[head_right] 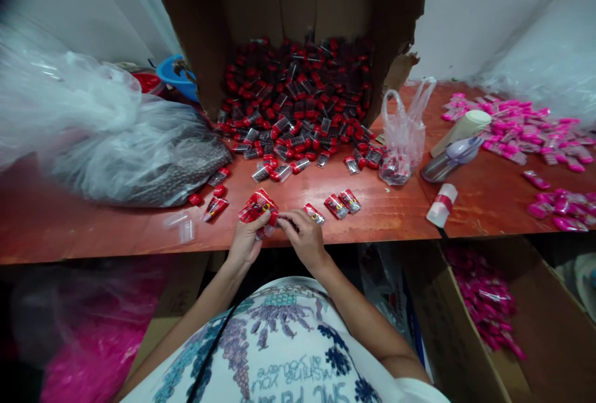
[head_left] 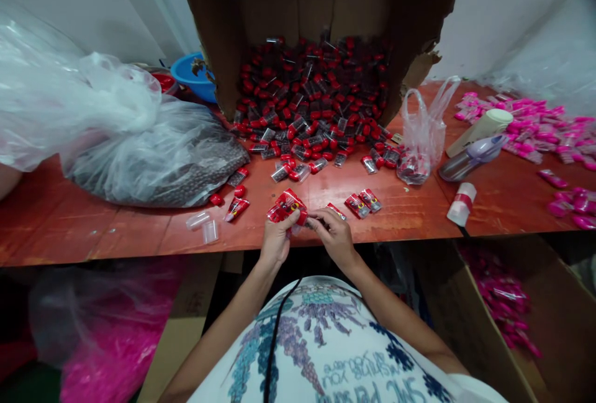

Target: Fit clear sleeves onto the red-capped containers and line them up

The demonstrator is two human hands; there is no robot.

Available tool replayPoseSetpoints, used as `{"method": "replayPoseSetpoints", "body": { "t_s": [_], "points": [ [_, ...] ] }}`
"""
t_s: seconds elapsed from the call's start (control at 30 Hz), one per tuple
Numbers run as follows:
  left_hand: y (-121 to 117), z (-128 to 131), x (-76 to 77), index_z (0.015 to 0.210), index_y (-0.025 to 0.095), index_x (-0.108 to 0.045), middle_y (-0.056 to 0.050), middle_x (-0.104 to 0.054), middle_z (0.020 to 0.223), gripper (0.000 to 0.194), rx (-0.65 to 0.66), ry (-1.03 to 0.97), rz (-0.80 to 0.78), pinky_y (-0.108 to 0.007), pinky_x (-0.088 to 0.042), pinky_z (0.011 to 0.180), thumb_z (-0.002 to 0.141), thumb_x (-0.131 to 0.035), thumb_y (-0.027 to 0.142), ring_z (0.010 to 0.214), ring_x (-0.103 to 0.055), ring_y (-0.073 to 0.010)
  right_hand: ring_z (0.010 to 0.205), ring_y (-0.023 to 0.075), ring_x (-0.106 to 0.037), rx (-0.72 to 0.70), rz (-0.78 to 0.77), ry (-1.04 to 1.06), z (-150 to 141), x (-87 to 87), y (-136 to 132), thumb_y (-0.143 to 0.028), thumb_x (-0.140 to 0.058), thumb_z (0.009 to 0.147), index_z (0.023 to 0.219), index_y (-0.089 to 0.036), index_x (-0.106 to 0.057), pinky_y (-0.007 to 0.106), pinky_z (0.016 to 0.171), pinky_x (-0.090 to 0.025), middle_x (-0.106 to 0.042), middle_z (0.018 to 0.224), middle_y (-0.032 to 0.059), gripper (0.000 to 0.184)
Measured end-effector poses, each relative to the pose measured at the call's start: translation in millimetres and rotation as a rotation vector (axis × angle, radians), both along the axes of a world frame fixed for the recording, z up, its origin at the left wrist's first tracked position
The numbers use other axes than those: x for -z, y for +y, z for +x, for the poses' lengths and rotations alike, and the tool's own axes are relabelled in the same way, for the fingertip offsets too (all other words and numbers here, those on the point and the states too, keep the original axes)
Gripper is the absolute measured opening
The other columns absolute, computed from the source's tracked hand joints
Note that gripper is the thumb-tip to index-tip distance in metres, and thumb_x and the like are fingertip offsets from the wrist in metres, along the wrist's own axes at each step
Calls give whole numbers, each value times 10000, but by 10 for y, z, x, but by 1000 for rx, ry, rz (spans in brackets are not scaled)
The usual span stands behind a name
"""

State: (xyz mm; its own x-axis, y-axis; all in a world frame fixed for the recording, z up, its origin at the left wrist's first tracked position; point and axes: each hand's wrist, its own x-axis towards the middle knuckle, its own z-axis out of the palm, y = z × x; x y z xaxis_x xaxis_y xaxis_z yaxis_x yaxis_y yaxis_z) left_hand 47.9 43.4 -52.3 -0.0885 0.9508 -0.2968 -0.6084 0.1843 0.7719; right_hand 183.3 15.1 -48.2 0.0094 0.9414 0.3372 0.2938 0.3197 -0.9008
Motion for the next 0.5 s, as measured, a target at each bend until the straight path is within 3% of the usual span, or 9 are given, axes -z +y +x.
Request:
{"method": "replayPoseSetpoints", "body": {
  "t_s": [0.23, 0.4, 0.5],
  "points": [
    [-63, 25, -44, 770, 123, -697, -28, -711, 741, 305, 43, 40, -27, -275, -527, 704, 505, -845, 152, 651, -655, -147, 827, 165, -625, 74, -135, 194, -37, 105, -24, -307, -546, 884, 1008, -237, -651, 279, 717, -506, -645, 931, 31, 177],
    [-93, 49, -1, 797, 128, -706, -33, -716, 757, 282, 84, 97, 25, -283, -521, 724, 550, -829, 186, 678, -660, -156, 911, 180, -612, 129, -90, 137, -79, 135, -52, -301, -551, 877, 1051, -246, -641, 315, 820, -493, -644, 1000, 44, 204],
    [-65, 26, 13, 806, 125, -705, -35, -713, 759, 274, 106, 96, 50, -273, -516, 709, 566, -822, 184, 679, -655, -152, 846, 174, -621, 103, -171, 237, -80, 155, -21, -326, -561, 865, 1061, -239, -632, 314, 771, -512, -652, 957, 38, 226]
  ]
}}
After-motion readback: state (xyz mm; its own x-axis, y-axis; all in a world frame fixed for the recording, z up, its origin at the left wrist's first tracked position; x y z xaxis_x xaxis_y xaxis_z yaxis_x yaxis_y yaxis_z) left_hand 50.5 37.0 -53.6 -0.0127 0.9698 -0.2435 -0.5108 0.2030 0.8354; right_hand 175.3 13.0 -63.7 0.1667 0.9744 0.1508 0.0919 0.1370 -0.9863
